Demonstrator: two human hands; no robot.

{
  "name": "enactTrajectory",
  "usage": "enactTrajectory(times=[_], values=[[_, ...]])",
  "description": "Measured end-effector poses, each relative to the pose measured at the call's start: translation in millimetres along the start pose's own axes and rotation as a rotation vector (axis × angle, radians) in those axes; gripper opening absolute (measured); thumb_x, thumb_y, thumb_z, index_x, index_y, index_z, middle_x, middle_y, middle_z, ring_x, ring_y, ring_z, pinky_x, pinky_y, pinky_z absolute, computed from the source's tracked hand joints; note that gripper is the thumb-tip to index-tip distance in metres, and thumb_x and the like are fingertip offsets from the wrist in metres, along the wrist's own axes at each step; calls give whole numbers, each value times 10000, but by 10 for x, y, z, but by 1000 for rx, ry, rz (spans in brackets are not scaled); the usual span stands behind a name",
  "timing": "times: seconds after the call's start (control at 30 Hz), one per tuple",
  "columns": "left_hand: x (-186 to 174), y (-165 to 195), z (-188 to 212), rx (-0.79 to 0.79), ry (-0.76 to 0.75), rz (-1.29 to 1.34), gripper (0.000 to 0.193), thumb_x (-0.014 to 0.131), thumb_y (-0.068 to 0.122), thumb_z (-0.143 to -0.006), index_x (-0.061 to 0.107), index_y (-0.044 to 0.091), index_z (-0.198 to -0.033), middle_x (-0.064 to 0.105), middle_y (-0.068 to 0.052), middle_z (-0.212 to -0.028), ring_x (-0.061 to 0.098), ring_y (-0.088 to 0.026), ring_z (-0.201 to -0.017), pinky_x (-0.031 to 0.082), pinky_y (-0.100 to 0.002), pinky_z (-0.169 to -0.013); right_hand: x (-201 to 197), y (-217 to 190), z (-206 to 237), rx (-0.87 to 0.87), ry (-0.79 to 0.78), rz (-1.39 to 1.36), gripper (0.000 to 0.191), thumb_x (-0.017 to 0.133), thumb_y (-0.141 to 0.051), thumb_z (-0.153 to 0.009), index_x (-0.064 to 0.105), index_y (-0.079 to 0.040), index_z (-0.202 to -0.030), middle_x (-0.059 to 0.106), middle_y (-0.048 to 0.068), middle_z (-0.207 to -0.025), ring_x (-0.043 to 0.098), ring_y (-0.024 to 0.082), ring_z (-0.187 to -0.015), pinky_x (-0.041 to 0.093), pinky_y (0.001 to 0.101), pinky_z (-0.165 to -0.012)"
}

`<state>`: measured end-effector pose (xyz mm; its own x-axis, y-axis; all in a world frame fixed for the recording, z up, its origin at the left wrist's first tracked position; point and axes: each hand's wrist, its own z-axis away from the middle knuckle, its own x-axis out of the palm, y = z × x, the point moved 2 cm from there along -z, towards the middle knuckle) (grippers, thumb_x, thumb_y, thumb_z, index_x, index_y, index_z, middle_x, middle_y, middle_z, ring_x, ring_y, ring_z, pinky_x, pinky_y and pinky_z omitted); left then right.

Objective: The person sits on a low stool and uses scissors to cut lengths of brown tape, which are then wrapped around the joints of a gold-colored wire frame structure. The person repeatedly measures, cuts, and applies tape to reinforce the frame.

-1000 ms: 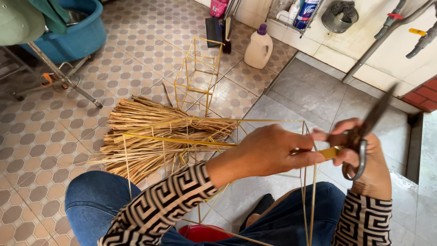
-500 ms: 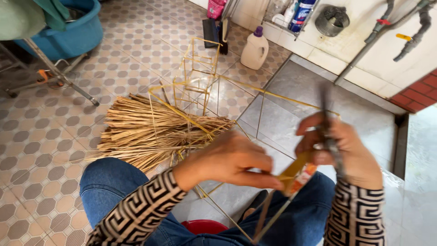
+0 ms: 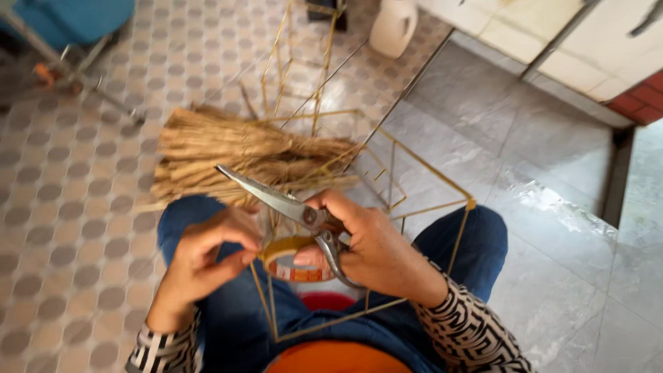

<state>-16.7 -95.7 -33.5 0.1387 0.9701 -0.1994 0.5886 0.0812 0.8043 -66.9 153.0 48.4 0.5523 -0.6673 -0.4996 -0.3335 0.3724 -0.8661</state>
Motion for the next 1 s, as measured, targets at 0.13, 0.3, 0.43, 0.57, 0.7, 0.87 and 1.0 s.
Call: enactTrajectory(times=[0.13,0.3,0.43,0.57,0.7,0.87,1.0], values=[[-60,-131,262,-124,71,172,173,727,-59,-847,676,43,-977,676,-72,-997,642,-215,-1012,486,-389,-990,143,11,-70,-146,-32,65,566,898,-217,-794,576,-61,-1233,753,46,-893,677,77,-785,533,248,-686],[-113,-117,326,-94,112,121,137,756,15,-917,670,63,-1013,676,-20,-982,658,-167,-989,331,-458,-1311,128,25,-80,-147,-115,-226,509,847,-95,-830,550,-54,-1241,740,73,-1009,711,111,-904,558,241,-768],[-139,-45,297,-85,76,5,201,801,85,-855,730,74,-1043,717,4,-992,656,-146,-951,330,-476,-1308,-58,101,-44,-99,-118,-258,466,816,-96,-844,566,-30,-1232,730,110,-846,735,144,-680,594,256,-596],[-153,28,290,-132,60,-23,180,818,61,-868,727,85,-1021,711,21,-965,660,-138,-939,332,-473,-1309,-525,270,199,-248,28,-318,430,792,-125,-908,564,-4,-1252,726,104,-849,715,142,-678,577,242,-599],[-120,106,305,-185,78,-25,177,812,53,-880,692,101,-1000,694,21,-983,667,-126,-967,333,-469,-1301,-1142,630,549,-236,256,-192,419,804,-97,-930,554,-1,-1253,712,103,-886,717,155,-741,589,254,-671],[-68,180,342,-248,117,-8,184,795,15,-860,680,85,-985,687,11,-950,667,-160,-1077,292,-487,-1347,-1697,998,996,-98,458,35,410,818,-62,-957,542,3,-1254,695,101,-934,718,171,-819,604,269,-762],[-53,184,381,-284,136,13,169,775,-16,-862,677,63,-976,686,-1,-920,660,-157,-1086,284,-480,-1364,-1805,1100,1103,-86,517,104,407,830,-33,-979,532,5,-1254,682,100,-972,720,184,-882,617,281,-834]])
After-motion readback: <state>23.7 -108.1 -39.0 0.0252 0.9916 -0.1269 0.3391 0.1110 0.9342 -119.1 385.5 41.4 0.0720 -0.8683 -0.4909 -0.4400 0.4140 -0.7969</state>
